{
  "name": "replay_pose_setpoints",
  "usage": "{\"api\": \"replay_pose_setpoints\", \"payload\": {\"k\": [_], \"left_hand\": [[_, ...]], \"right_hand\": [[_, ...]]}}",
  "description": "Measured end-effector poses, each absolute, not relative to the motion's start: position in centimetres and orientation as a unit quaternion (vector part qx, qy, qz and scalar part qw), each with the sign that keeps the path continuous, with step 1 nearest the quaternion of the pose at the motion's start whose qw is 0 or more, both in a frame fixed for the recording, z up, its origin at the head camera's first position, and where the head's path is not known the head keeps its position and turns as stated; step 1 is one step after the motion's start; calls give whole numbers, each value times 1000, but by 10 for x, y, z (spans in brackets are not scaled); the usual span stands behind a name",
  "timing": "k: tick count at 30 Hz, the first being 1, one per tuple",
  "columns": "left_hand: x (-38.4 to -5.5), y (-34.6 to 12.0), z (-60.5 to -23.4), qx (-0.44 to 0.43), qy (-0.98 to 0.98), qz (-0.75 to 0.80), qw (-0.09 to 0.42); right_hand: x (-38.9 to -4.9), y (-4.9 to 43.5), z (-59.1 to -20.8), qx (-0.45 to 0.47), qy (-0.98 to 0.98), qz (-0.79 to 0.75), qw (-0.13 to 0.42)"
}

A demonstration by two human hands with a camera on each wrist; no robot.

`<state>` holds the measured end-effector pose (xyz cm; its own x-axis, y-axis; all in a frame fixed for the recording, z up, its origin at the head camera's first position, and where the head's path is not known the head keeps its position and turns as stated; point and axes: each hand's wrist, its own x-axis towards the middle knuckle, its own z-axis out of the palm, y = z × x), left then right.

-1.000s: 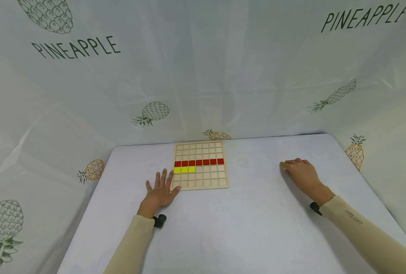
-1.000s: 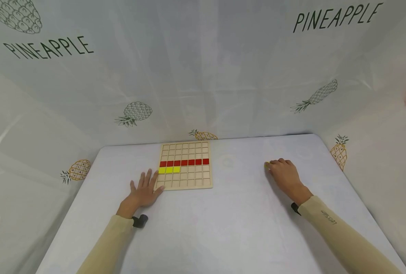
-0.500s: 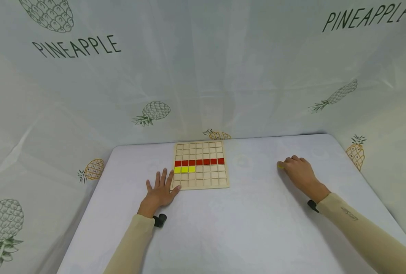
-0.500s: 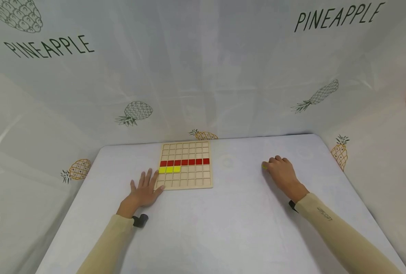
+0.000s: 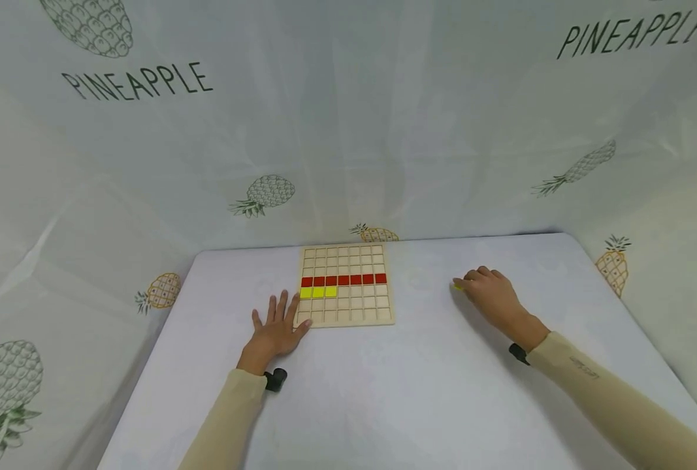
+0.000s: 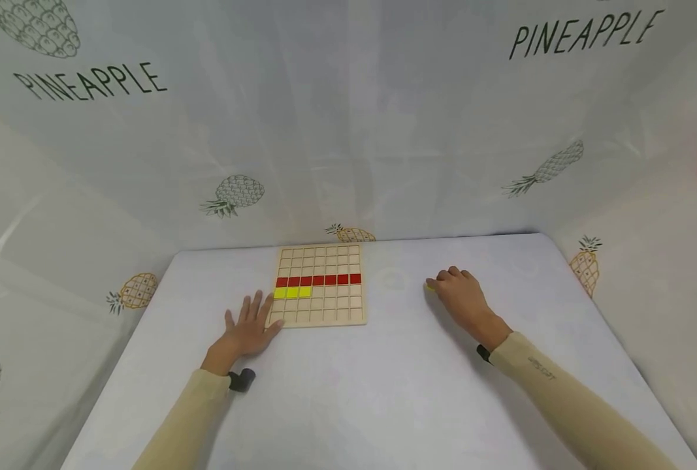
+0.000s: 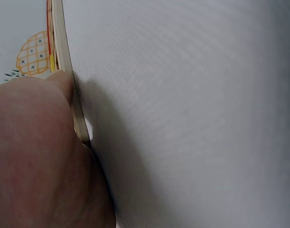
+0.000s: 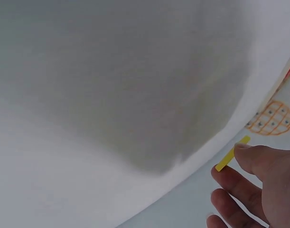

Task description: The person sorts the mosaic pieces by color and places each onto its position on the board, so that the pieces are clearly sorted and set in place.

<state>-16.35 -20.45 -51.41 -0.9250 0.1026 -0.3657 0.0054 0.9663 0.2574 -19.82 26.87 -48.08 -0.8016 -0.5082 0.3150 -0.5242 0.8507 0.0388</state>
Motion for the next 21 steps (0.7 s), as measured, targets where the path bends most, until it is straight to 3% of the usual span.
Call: {"api": "replay_pose_setpoints", "payload": {"k": [9, 21], "left_hand": [[-163, -205, -515, 28, 973, 125, 190], [-157, -201, -505, 30, 974, 135, 181]], "right_hand": [[-202, 223, -475, 303, -934, 32, 186], [-209, 162, -467, 320, -929, 45, 178]]}}
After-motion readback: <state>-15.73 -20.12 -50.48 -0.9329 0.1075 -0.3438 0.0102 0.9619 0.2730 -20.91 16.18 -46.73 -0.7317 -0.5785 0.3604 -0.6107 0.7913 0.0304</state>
